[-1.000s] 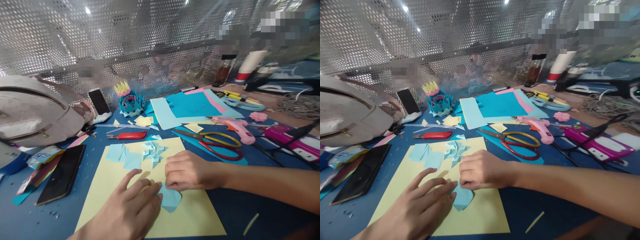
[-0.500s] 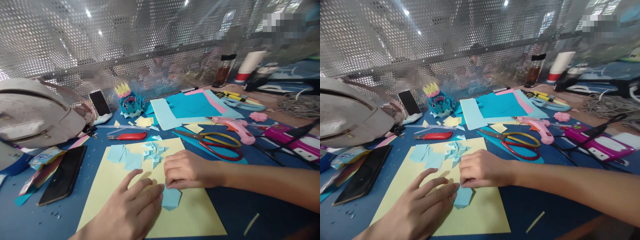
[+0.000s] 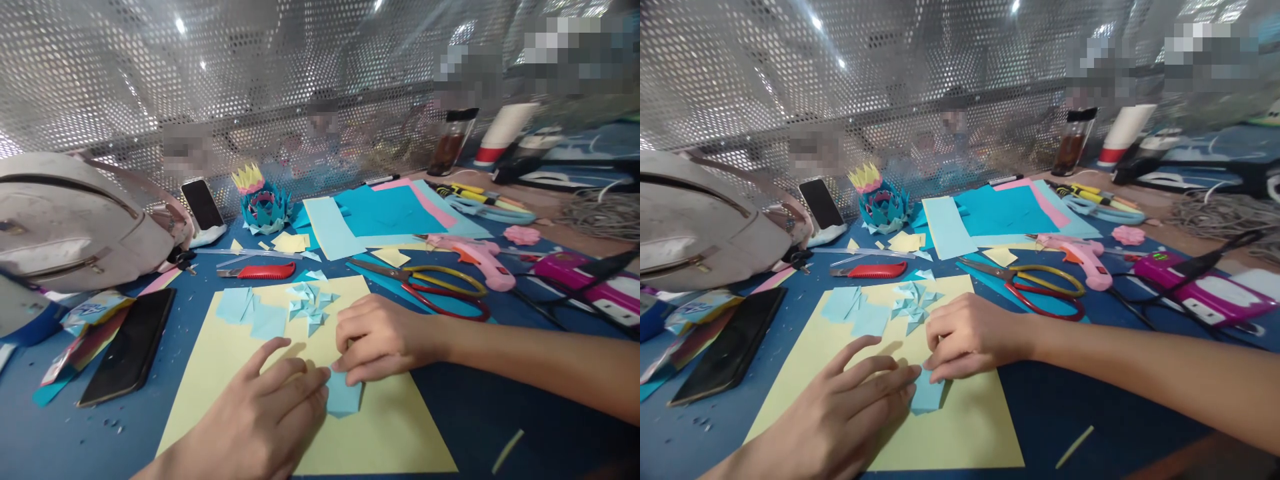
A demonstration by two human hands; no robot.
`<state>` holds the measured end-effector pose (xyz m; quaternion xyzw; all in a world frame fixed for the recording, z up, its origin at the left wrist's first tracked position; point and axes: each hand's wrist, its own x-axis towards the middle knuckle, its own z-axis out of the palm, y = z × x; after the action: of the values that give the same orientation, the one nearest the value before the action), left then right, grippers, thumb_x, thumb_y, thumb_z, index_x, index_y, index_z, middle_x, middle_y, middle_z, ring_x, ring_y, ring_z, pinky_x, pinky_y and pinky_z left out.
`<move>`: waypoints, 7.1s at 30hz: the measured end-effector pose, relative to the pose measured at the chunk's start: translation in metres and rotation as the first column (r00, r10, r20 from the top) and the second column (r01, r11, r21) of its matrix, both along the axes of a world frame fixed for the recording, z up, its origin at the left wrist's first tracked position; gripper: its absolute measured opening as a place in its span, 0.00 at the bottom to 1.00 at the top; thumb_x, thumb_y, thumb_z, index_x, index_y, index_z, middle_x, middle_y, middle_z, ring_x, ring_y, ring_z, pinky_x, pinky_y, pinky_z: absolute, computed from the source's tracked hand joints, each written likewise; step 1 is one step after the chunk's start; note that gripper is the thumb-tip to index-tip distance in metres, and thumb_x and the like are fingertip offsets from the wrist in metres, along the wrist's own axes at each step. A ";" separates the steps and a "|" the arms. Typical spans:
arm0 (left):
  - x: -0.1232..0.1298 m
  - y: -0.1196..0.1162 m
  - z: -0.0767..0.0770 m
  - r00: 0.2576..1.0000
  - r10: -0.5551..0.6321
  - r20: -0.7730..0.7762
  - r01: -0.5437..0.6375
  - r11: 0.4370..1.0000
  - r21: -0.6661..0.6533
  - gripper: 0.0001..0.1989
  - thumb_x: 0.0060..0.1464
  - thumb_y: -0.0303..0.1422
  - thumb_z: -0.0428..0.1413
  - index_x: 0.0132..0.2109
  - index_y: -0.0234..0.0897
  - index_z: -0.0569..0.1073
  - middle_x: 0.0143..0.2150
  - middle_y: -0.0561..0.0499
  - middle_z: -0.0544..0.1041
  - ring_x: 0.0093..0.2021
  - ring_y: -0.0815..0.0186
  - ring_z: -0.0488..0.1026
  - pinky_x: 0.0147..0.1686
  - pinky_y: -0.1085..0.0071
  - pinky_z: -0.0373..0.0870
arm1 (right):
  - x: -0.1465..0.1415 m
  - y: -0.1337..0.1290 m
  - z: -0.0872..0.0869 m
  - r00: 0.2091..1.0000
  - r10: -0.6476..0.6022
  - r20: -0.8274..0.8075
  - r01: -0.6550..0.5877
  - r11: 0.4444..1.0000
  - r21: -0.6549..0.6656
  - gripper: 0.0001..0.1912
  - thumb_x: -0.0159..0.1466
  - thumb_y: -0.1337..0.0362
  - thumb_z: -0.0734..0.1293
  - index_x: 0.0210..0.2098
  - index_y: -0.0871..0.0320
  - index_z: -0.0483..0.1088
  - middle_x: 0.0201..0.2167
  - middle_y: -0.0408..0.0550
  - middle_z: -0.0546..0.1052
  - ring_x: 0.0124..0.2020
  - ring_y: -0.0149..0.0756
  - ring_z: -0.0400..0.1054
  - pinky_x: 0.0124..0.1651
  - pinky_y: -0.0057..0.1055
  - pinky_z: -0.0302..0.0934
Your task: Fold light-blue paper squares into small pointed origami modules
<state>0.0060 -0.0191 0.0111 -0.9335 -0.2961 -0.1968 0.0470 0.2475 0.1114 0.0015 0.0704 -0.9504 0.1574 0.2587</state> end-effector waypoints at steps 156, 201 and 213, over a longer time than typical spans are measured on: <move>0.005 0.008 -0.019 0.985 0.028 0.172 -0.043 0.996 0.084 0.13 0.68 0.23 0.47 0.50 0.31 0.75 0.45 0.48 0.83 0.48 0.66 0.77 0.67 0.64 0.60 | -0.004 -0.012 0.009 0.925 -0.196 0.324 0.322 0.859 -0.399 0.12 0.70 0.61 0.66 0.32 0.60 0.74 0.27 0.43 0.71 0.31 0.30 0.64 0.35 0.27 0.58; 0.003 0.001 -0.020 0.995 0.067 0.069 -0.083 0.964 0.253 0.14 0.70 0.24 0.49 0.43 0.32 0.79 0.48 0.49 0.83 0.49 0.64 0.80 0.75 0.55 0.43 | 0.001 -0.007 0.002 0.990 -0.084 0.113 0.084 0.996 0.005 0.23 0.78 0.56 0.54 0.41 0.58 0.77 0.33 0.45 0.75 0.32 0.32 0.64 0.33 0.32 0.53; -0.001 0.001 -0.017 0.997 0.013 0.076 -0.027 0.982 0.185 0.16 0.71 0.23 0.46 0.47 0.30 0.80 0.50 0.49 0.82 0.53 0.65 0.77 0.75 0.58 0.43 | 0.001 -0.008 0.001 0.987 -0.097 0.128 0.099 0.995 -0.008 0.23 0.78 0.56 0.54 0.42 0.59 0.77 0.33 0.46 0.75 0.32 0.32 0.65 0.33 0.30 0.55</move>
<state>0.0046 -0.0183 -0.0060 -0.9140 -0.2874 -0.2577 0.1247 0.2487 0.1034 0.0024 0.0117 -0.9661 0.1556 0.2056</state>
